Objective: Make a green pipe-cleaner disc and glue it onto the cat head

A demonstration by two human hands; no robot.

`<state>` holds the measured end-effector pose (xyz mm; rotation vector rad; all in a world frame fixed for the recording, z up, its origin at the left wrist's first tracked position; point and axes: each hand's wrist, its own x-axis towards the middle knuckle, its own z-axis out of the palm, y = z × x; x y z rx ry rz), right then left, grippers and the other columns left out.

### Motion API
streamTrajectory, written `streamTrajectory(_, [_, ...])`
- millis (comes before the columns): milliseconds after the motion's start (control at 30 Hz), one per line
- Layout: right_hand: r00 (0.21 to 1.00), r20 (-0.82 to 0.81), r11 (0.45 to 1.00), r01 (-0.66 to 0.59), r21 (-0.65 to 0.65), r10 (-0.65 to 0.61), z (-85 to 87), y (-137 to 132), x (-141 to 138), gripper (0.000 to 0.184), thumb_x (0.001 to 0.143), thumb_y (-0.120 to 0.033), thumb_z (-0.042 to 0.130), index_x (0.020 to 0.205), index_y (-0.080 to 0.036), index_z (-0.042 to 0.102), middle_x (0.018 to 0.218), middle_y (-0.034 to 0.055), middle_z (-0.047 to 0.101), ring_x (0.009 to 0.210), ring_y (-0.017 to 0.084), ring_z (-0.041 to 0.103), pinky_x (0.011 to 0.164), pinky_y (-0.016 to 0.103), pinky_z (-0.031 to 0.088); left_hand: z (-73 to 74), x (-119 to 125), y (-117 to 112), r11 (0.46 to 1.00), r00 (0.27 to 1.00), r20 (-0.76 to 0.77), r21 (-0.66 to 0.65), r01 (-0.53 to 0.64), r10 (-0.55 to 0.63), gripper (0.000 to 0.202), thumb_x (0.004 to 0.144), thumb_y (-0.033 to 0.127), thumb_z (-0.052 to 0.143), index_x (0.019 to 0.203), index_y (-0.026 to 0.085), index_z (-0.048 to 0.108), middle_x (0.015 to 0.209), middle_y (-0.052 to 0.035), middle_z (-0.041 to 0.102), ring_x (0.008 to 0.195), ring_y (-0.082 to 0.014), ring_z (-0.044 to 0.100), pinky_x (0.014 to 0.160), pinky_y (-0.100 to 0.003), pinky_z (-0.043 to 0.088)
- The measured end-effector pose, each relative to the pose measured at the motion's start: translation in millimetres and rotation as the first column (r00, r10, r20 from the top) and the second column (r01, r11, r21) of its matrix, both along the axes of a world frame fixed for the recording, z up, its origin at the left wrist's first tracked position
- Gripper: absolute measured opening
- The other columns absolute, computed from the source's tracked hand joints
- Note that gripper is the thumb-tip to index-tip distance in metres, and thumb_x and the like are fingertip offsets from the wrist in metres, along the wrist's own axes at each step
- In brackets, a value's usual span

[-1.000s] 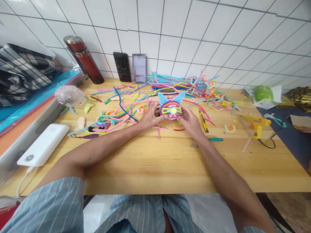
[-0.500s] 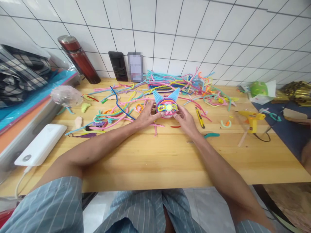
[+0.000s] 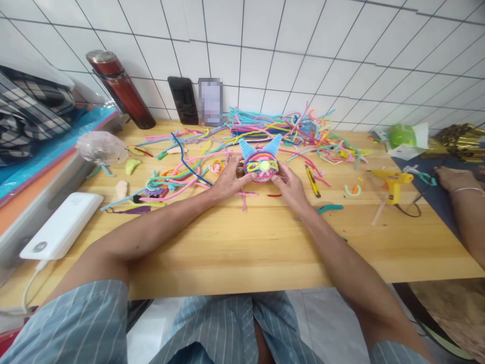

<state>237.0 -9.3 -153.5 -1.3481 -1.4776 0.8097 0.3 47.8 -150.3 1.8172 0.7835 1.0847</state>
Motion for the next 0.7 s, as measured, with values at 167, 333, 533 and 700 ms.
streamTrajectory(167, [1.0, -0.029, 1.0, 0.001, -0.005, -0.001, 0.2, -0.7, -1.5, 0.065, 0.092, -0.042, 0.071, 0.154, -0.025, 0.063, 0.15, 0.0108, 0.073, 0.134, 0.032, 0.071, 0.118, 0.051, 0.056, 1.8, -1.0, -1.6, 1.0, 1.0, 0.0, 0.014, 0.005, -0.005, 0.065, 0.092, 0.064, 0.078, 0.138, 0.021, 0.058, 0.146, -0.0155, 0.067, 0.132, -0.0333, 0.069, 0.116, -0.054, 0.055])
streamTrajectory(333, [0.999, -0.034, 1.0, 0.013, -0.006, -0.013, -1.4, -1.5, -1.4, 0.065, 0.091, -0.044, 0.072, 0.154, -0.026, 0.063, 0.151, 0.0102, 0.072, 0.133, 0.031, 0.072, 0.118, 0.05, 0.057, 1.6, -1.4, -1.2, 1.0, 1.0, 0.011, 0.017, 0.023, -0.023, 0.066, 0.092, 0.062, 0.08, 0.14, 0.022, 0.056, 0.146, -0.015, 0.067, 0.134, -0.0322, 0.069, 0.116, -0.052, 0.055])
streamTrajectory(533, [0.999, -0.035, 1.0, 0.004, -0.001, -0.004, -1.1, -3.9, -3.1, 0.063, 0.093, -0.043, 0.071, 0.154, -0.027, 0.064, 0.146, 0.0086, 0.075, 0.132, 0.031, 0.073, 0.116, 0.05, 0.058, -1.1, -1.0, 1.5, 0.999, 0.999, 0.029, -0.028, 0.04, -0.039, 0.063, 0.092, 0.057, 0.081, 0.138, 0.021, 0.058, 0.145, -0.0151, 0.068, 0.133, -0.0315, 0.069, 0.114, -0.052, 0.057])
streamTrajectory(700, [1.0, -0.018, 1.0, 0.009, -0.006, -0.009, -2.0, -4.6, -3.1, 0.064, 0.094, -0.043, 0.071, 0.156, -0.028, 0.062, 0.146, 0.0073, 0.075, 0.133, 0.031, 0.072, 0.117, 0.05, 0.058, -2.5, -1.2, 3.3, 0.998, 0.998, 0.045, -0.039, 0.053, -0.051, 0.064, 0.091, 0.054, 0.082, 0.141, 0.023, 0.057, 0.146, -0.0141, 0.068, 0.132, -0.0306, 0.07, 0.115, -0.052, 0.057])
